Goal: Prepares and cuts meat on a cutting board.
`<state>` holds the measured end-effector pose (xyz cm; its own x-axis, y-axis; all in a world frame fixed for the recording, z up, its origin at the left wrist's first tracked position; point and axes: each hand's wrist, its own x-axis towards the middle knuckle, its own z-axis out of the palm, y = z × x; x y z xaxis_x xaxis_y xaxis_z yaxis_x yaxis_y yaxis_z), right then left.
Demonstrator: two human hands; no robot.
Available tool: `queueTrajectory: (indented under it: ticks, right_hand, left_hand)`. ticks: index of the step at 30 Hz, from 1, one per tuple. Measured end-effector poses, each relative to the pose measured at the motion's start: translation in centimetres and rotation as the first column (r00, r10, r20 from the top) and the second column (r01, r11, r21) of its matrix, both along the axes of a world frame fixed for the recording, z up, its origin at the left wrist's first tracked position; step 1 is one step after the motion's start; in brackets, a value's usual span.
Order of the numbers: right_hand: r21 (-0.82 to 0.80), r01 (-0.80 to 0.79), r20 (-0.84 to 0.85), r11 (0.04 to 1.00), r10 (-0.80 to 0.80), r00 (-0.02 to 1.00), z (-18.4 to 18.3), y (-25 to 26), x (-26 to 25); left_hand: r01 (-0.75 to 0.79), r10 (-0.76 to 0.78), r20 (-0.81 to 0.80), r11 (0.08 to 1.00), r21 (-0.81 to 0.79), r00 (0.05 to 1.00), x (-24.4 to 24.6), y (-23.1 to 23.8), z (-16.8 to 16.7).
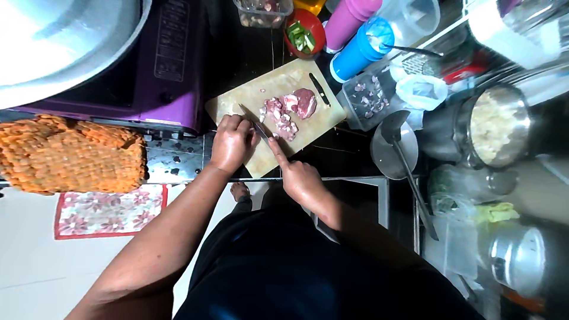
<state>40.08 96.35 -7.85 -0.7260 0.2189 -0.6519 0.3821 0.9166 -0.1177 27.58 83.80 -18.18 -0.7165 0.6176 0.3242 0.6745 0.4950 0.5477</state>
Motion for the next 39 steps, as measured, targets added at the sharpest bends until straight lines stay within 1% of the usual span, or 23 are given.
queueTrajectory:
  ticks: [1, 3, 5, 8, 9, 11, 12, 14, 15, 16, 19, 22, 24, 27, 29, 31, 33, 35, 39]
  right_hand:
    - [-0.004, 0.000, -0.010, 1.000, 0.000, 1.000, -0.3, -0.2, -0.7]
    - [-0.003, -0.031, -0.104, 1.000, 0.030, 0.994, -1.7, -0.5, -2.3]
    - [0.025, -0.063, -0.159, 0.998, 0.066, 0.985, -2.7, -0.9, -4.5]
    - [0.029, -0.087, -0.143, 0.996, 0.091, 0.986, -2.4, -0.9, -6.1]
    - [0.022, -0.077, -0.145, 0.997, 0.080, 0.986, -2.2, -0.7, -5.6]
    - [-0.019, -0.042, -0.166, 0.999, 0.038, 0.985, -2.2, 0.1, -2.9]
    - [-0.059, -0.022, -0.160, 0.998, 0.012, 0.987, -2.3, 0.9, -1.1]
    - [-0.181, 0.043, -0.061, 0.983, -0.055, 0.997, -1.9, 2.9, 1.3]
    - [-0.239, 0.069, -0.054, 0.968, -0.085, 0.995, -1.7, 4.1, 2.0]
    - [-0.264, 0.093, -0.057, 0.960, -0.111, 0.992, -1.5, 5.0, 2.3]
    - [-0.180, 0.144, -0.081, 0.973, -0.161, 0.984, -0.3, 5.2, 1.5]
    - [-0.103, 0.115, -0.184, 0.988, -0.133, 0.974, 0.1, 4.0, 1.0]
    - [-0.096, 0.082, -0.198, 0.992, -0.100, 0.975, 0.0, 3.2, 0.9]
    - [-0.109, 0.060, -0.141, 0.992, -0.075, 0.987, -0.9, 2.7, 1.0]
    - [-0.069, 0.069, -0.107, 0.995, -0.077, 0.991, -1.3, 2.8, 0.8]
    - [-0.003, 0.068, -0.091, 0.998, -0.068, 0.994, -0.8, 2.8, 0.7]
    - [0.029, 0.033, -0.075, 0.999, -0.030, 0.997, 0.2, 2.4, 1.0]
    - [0.024, -0.024, -0.082, 0.999, 0.025, 0.996, 0.8, 1.9, 1.6]
    - [0.015, -0.033, 0.039, 0.999, 0.033, 0.999, 1.1, 1.0, 0.3]
  left_hand:
    - [0.006, -0.006, 0.000, 1.000, 0.000, 1.000, -0.1, 0.1, -0.1]
    - [0.011, -0.012, 0.012, 1.000, 0.007, 1.000, -0.1, 0.1, -0.2]
    - [0.006, -0.006, 0.006, 1.000, 0.006, 1.000, -0.1, 0.2, -0.3]
    - [-0.005, 0.005, 0.004, 1.000, 0.006, 1.000, -0.1, 0.3, -0.2]
    - [-0.010, 0.010, 0.007, 1.000, -0.001, 1.000, -0.1, 0.3, -0.1]
    - [-0.020, 0.020, 0.008, 1.000, -0.013, 1.000, -0.1, 0.3, -0.1]
    - [-0.022, 0.022, 0.009, 1.000, -0.010, 1.000, -0.1, 0.3, -0.1]
    - [-0.028, 0.028, 0.024, 1.000, 0.008, 0.999, -0.1, 0.4, 0.0]
    - [-0.029, 0.028, 0.038, 0.999, 0.025, 0.999, -0.2, 0.6, 0.2]
    - [-0.026, 0.024, 0.051, 0.999, 0.043, 0.998, -0.2, 0.9, 0.5]
    - [-0.004, -0.002, 0.086, 0.998, 0.065, 0.996, 0.1, 1.7, 0.8]
    - [0.014, -0.021, 0.111, 0.998, 0.057, 0.994, 0.0, 1.5, 0.7]
    - [0.041, -0.047, 0.134, 0.998, 0.043, 0.990, -0.3, 0.7, 1.0]
    - [0.054, -0.058, 0.062, 0.996, 0.065, 0.996, -0.4, -0.2, 0.5]
    - [0.061, -0.063, 0.031, 0.996, 0.065, 0.998, -0.5, -0.4, 0.1]
    - [0.063, -0.065, 0.020, 0.996, 0.062, 0.998, -0.7, -0.3, -0.3]
    - [0.060, -0.061, 0.019, 0.995, 0.077, 0.998, -0.8, -0.3, -0.6]
    - [0.052, -0.053, 0.005, 0.993, 0.102, 0.999, -0.8, -0.2, -1.0]
    - [0.047, -0.044, -0.032, 0.991, 0.128, 0.999, -0.7, 0.1, -1.3]
